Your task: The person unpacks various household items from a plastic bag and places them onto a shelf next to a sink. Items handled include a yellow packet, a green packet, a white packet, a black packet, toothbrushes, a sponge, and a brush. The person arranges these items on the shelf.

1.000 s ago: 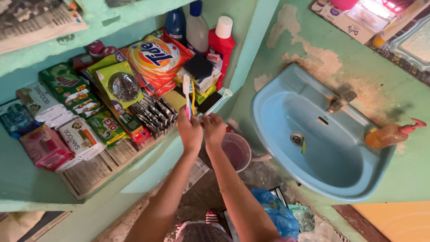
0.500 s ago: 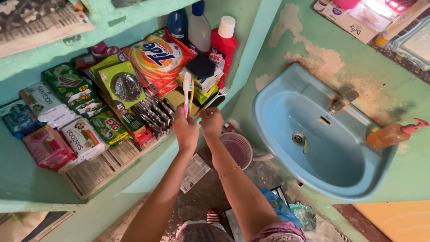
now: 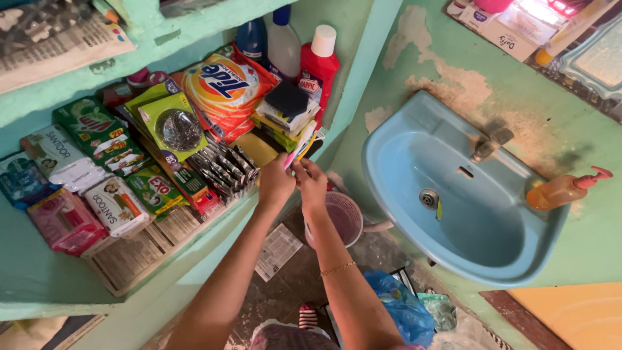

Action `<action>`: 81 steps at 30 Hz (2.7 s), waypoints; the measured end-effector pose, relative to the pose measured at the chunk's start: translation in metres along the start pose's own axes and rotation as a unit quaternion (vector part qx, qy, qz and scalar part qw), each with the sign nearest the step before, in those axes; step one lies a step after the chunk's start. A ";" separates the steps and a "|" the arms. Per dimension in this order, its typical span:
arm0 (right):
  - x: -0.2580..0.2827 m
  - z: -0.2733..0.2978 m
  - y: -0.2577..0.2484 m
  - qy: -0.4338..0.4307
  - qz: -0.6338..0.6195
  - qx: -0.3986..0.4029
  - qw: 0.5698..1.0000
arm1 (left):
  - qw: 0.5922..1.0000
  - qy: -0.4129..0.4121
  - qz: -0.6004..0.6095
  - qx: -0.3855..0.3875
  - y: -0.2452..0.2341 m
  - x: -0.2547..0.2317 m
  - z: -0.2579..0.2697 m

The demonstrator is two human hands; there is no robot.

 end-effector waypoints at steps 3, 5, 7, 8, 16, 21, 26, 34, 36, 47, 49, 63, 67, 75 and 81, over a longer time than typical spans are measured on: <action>-0.003 -0.013 -0.008 -0.011 -0.034 -0.018 0.999 | 0.997 -0.009 -0.069 0.020 0.003 0.006 -0.010; -0.003 -0.026 -0.015 -0.024 -0.054 -0.031 0.998 | 0.996 0.001 -0.091 0.010 0.003 0.009 -0.012; -0.003 -0.040 -0.022 -0.022 -0.025 -0.061 0.998 | 0.995 0.027 -0.098 -0.012 0.000 0.008 -0.013; -0.002 -0.045 -0.026 -0.021 -0.010 -0.076 0.997 | 0.994 0.047 -0.094 -0.028 -0.003 0.006 -0.010; 0.010 -0.062 -0.025 -0.038 0.055 -0.115 0.991 | 0.995 0.056 -0.077 -0.041 -0.024 -0.005 0.000; 0.021 -0.059 -0.013 -0.044 0.109 -0.120 0.986 | 0.990 0.086 -0.105 -0.047 -0.024 -0.007 -0.009; 0.029 -0.052 -0.010 -0.039 0.146 -0.120 0.981 | 0.992 0.086 -0.073 -0.048 -0.023 -0.004 -0.008; 0.018 -0.060 -0.026 -0.031 0.053 -0.089 0.994 | 0.989 0.103 -0.091 -0.050 -0.015 -0.006 -0.009; 0.018 -0.048 -0.025 -0.013 0.000 -0.078 0.997 | 0.991 0.093 -0.087 -0.046 -0.008 -0.002 -0.013; 0.011 -0.029 -0.009 0.027 -0.102 0.007 0.994 | 0.993 0.062 -0.098 0.003 0.017 0.008 -0.038; 0.004 -0.034 -0.019 0.045 -0.067 -0.038 0.996 | 0.992 0.061 -0.106 0.005 0.017 0.007 -0.039; -0.004 -0.061 -0.032 0.029 0.095 -0.082 0.992 | 0.983 0.059 -0.171 -0.040 0.006 0.003 -0.045; -0.001 -0.059 -0.033 0.029 0.133 -0.087 0.987 | 0.985 0.059 -0.159 -0.039 0.003 -0.005 -0.044; 0.005 -0.051 -0.029 0.003 0.141 -0.081 0.987 | 0.975 0.030 -0.220 0.010 0.023 0.012 -0.051; 0.015 -0.048 -0.025 -0.004 0.184 -0.083 0.979 | 0.970 0.071 -0.233 -0.003 0.023 0.002 -0.035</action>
Point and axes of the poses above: each hand's wrist, its own z-axis away from the middle knuckle, its own y-axis out of the palm, x = y × z, the point moved 9 cm from there along -z, towards the middle knuckle, and after that the axes turned 11 degrees about x, right-handed, at the moved point
